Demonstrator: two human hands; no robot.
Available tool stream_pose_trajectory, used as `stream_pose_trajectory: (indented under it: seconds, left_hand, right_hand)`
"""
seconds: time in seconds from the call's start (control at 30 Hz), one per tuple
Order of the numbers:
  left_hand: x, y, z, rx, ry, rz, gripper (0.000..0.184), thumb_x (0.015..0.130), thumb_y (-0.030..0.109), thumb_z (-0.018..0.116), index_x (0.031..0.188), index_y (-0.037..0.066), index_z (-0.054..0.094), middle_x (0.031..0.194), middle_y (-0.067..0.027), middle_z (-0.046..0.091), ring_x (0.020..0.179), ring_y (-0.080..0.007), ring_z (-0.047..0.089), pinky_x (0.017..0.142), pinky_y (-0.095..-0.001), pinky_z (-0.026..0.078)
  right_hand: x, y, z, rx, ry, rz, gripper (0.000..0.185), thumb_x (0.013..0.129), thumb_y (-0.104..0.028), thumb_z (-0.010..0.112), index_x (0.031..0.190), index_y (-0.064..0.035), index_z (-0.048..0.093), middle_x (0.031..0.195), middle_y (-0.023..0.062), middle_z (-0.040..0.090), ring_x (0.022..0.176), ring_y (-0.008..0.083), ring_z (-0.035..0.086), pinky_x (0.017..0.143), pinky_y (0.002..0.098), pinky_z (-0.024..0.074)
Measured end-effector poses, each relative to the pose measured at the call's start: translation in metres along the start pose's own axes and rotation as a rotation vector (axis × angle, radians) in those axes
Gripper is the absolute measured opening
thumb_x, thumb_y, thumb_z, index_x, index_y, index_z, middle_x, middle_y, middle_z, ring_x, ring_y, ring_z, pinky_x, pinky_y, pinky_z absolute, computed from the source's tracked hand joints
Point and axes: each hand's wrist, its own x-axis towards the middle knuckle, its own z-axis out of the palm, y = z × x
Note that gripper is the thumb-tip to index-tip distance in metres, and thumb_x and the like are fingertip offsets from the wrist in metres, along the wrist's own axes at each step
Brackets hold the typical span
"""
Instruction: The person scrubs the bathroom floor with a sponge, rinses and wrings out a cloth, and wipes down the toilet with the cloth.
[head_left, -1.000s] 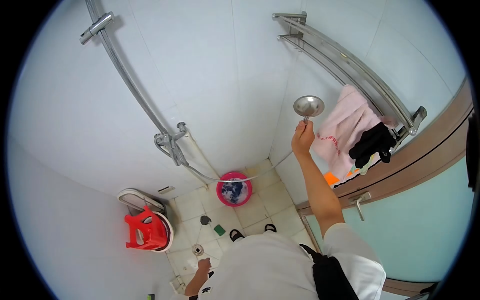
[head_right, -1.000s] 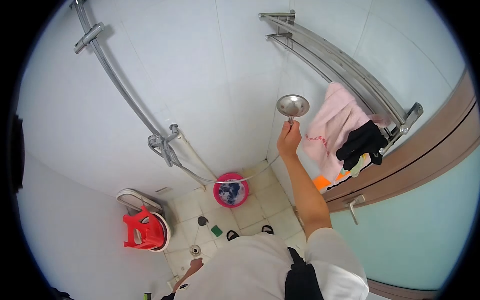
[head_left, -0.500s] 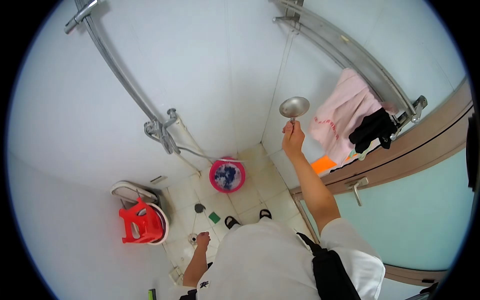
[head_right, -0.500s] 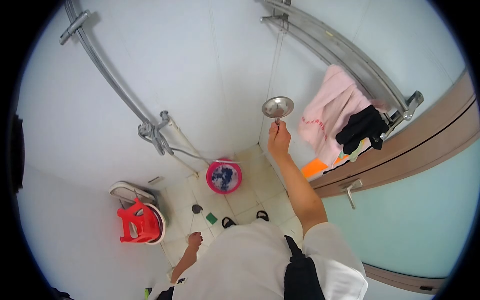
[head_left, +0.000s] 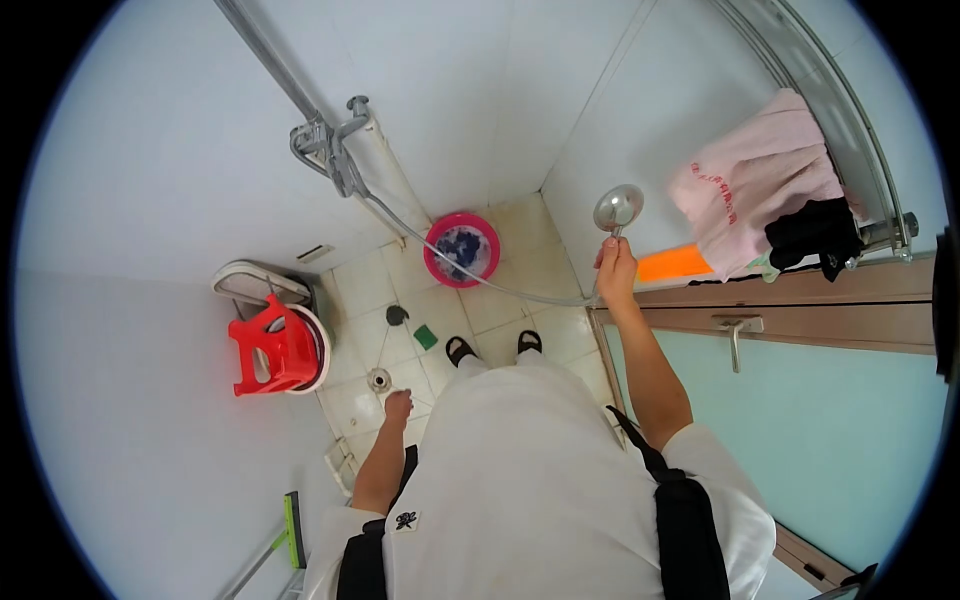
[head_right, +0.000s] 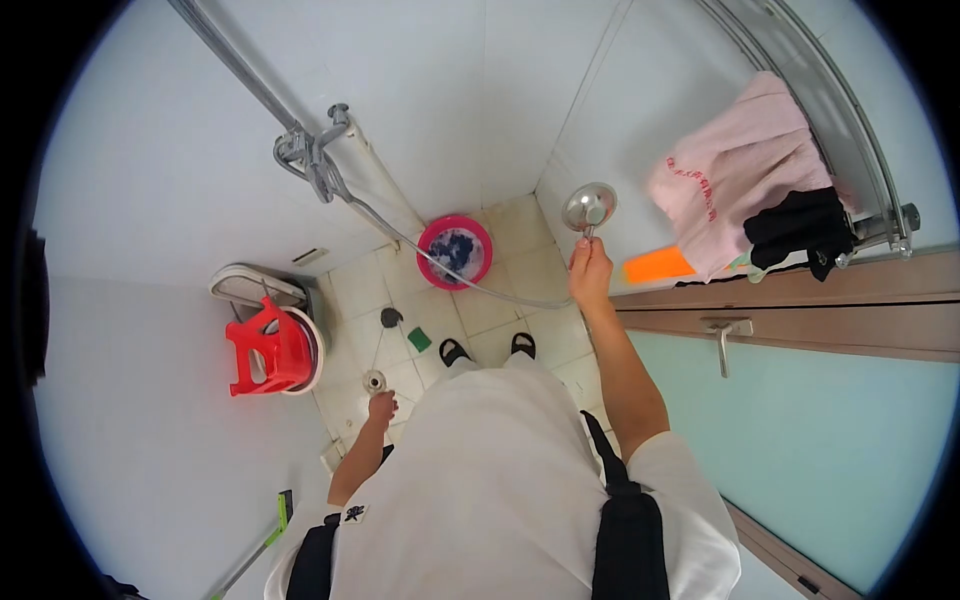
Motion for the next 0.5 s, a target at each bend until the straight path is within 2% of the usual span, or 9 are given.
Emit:
stream_pose_trajectory:
  seconds: [0.2, 0.23, 0.3, 0.33, 0.5]
  left_hand:
    - [0.003, 0.042, 0.014, -0.012, 0.0, 0.087, 0.027, 0.09, 0.028, 0.061, 0.105, 0.006, 0.065, 0.079, -0.0019, 0.063, 0.065, -0.0122, 0.06, 0.05, -0.028, 0.042]
    - [0.006, 0.044, 0.015, -0.015, 0.0, 0.096, 0.028, 0.09, 0.028, 0.061, 0.106, 0.006, 0.065, 0.08, -0.0018, 0.063, 0.066, -0.0121, 0.06, 0.05, -0.0276, 0.042]
    - [0.006, 0.046, 0.014, -0.035, 0.022, 0.117, 0.03, 0.089, 0.026, 0.063, 0.101, -0.002, 0.066, 0.076, -0.0054, 0.064, 0.064, -0.0142, 0.06, 0.056, -0.0295, 0.047]
    - [0.003, 0.047, 0.014, -0.046, 0.032, 0.128, 0.032, 0.088, 0.024, 0.064, 0.099, -0.006, 0.067, 0.075, -0.0072, 0.064, 0.063, -0.0153, 0.06, 0.059, -0.0304, 0.05]
    - [-0.006, 0.041, 0.008, -0.051, 0.017, 0.048, 0.029, 0.087, 0.024, 0.065, 0.095, -0.004, 0.067, 0.07, -0.0057, 0.062, 0.06, -0.0148, 0.058, 0.057, -0.0302, 0.048]
  right_hand:
    - [-0.018, 0.032, 0.002, -0.166, 0.028, 0.07, 0.037, 0.104, -0.033, 0.048, 0.085, -0.0009, 0.054, 0.064, 0.0186, 0.058, 0.06, 0.0378, 0.06, 0.057, 0.0463, 0.0457]
    - [-0.019, 0.036, 0.002, -0.189, 0.049, 0.036, 0.037, 0.104, -0.033, 0.047, 0.085, -0.0016, 0.054, 0.062, 0.0143, 0.057, 0.057, 0.0307, 0.058, 0.055, 0.042, 0.0451]
    - [-0.022, 0.041, 0.001, -0.237, 0.091, -0.03, 0.038, 0.106, -0.032, 0.045, 0.084, -0.003, 0.054, 0.058, 0.0056, 0.053, 0.052, 0.0165, 0.054, 0.051, 0.0332, 0.0438]
    - [-0.022, 0.042, 0.0, -0.23, 0.098, -0.023, 0.038, 0.106, -0.032, 0.045, 0.084, -0.003, 0.054, 0.058, 0.0055, 0.054, 0.052, 0.0166, 0.054, 0.051, 0.0332, 0.0439]
    - [-0.018, 0.044, -0.005, -0.221, 0.147, 0.011, 0.038, 0.106, -0.031, 0.045, 0.083, -0.0023, 0.053, 0.059, 0.0059, 0.054, 0.053, 0.0168, 0.055, 0.052, 0.0331, 0.0445]
